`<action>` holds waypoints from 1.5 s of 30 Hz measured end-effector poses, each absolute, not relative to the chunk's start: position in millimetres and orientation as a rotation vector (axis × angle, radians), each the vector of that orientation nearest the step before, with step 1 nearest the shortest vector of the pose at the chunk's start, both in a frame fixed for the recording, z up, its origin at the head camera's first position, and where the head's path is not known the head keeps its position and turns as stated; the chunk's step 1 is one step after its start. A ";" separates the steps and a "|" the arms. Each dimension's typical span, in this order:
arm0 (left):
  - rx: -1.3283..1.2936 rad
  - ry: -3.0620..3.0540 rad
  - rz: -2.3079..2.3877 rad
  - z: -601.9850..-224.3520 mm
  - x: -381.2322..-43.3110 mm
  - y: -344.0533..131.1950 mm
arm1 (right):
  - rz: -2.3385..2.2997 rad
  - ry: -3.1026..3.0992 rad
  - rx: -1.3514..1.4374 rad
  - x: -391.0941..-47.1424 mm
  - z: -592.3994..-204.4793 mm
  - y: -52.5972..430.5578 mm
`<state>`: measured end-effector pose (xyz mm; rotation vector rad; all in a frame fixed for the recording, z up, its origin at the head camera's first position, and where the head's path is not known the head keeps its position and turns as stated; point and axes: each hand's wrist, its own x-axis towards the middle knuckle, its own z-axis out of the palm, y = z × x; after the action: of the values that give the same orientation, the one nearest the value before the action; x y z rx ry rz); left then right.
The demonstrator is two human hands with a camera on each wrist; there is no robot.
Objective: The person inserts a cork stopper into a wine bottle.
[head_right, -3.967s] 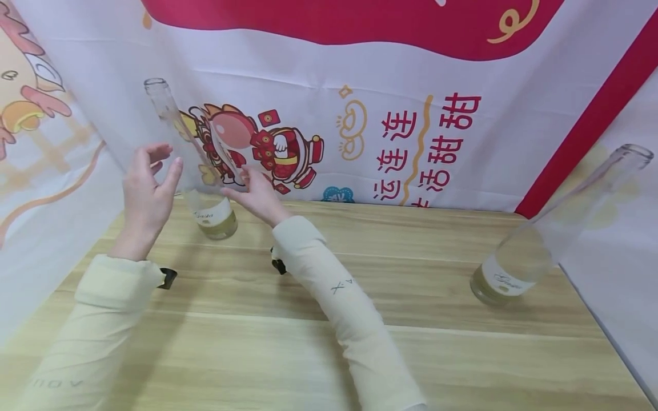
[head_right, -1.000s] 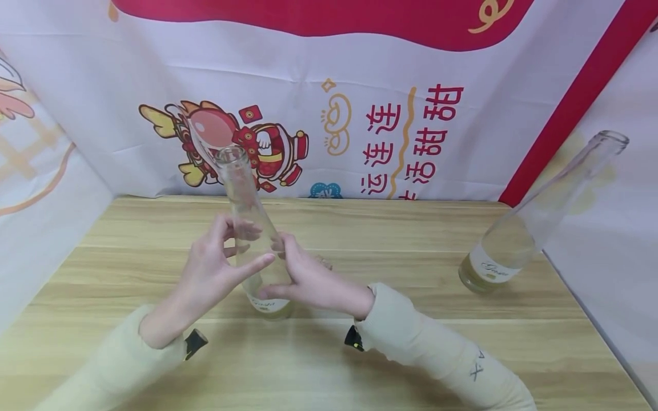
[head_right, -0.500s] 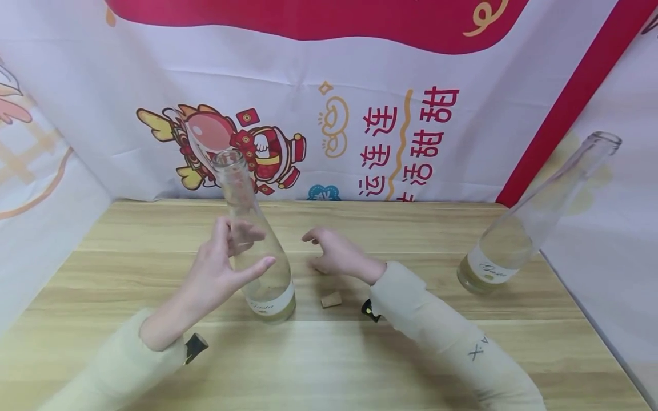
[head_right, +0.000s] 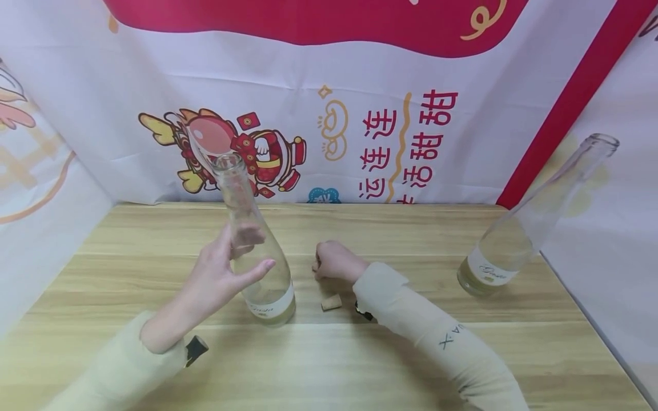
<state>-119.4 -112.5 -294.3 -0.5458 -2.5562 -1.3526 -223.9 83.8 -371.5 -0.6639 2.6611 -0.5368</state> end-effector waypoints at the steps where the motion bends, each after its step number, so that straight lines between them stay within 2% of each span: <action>1: -0.546 -2.557 -1.351 -294.3 -119.0 -112.3 | -0.535 2.664 -0.657 -224.3 -372.4 83.6; 10: -0.536 -2.567 -1.334 -296.7 -119.3 -111.0 | -0.699 2.671 -0.673 -226.7 -358.3 91.7; 17: -0.536 -2.571 -1.308 -296.2 -119.8 -110.6 | -0.849 2.798 -0.812 -225.2 -306.4 94.1; 29: -0.542 -2.584 -1.308 -295.2 -120.4 -110.1 | -1.042 2.956 -0.819 -213.3 -231.4 94.8; 45: -0.557 -2.584 -1.285 -295.2 -120.4 -110.9 | -1.505 3.035 -1.278 -167.2 -178.6 73.4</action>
<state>-120.4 -110.9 -295.2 -0.5567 -2.5837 -1.2851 -167.2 73.4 -178.6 -1.2778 3.0351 -1.5052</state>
